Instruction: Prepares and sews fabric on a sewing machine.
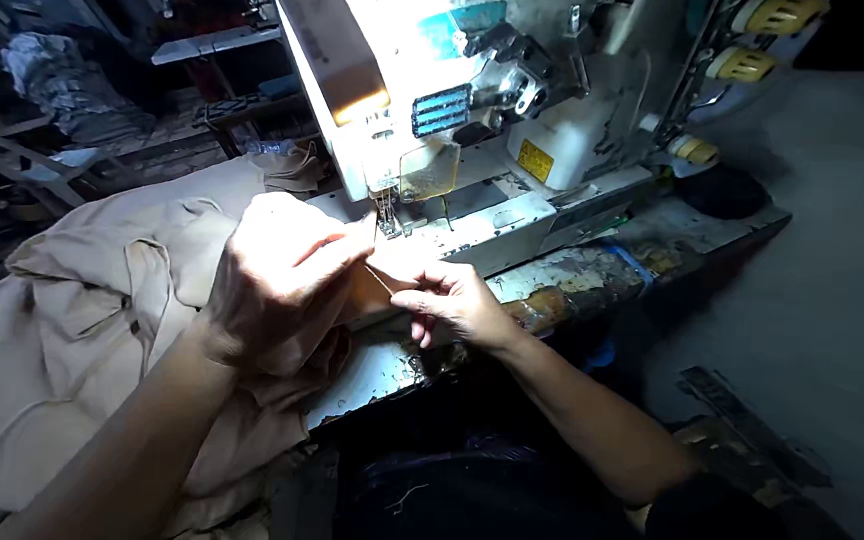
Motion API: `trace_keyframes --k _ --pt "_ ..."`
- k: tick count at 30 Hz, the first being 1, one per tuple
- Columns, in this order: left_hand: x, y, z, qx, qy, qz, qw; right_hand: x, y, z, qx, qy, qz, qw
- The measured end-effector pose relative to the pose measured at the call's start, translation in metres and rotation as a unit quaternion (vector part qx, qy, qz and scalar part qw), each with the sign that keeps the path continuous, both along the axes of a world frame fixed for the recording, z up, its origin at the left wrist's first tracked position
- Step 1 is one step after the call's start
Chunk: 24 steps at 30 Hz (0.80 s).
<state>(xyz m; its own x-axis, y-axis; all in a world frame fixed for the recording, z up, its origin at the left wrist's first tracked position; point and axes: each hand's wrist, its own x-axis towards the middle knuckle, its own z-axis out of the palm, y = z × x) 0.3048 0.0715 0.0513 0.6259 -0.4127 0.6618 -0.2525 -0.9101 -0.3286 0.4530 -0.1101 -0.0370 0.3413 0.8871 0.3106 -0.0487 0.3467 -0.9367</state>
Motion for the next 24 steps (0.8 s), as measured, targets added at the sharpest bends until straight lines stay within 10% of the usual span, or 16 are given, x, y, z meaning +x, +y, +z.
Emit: trace_keyframes --k 7,11,17,24 --pt "-0.029 -0.040 0.010 -0.155 0.048 -0.001 0.987 -0.043 -0.042 -0.023 0.070 -0.070 -0.067 0.993" --pt "-0.021 -0.073 0.033 -0.030 0.159 0.000 0.987 -0.042 -0.044 -0.023 0.085 -0.108 -0.074 0.988" --pt "0.011 -0.055 0.020 -0.018 0.465 0.073 0.882 -0.011 -0.016 -0.037 0.085 -0.225 -0.101 0.965" --pt "0.015 0.004 0.015 -0.078 0.361 0.047 0.928 -0.011 -0.014 -0.048 0.080 -0.198 -0.120 0.970"
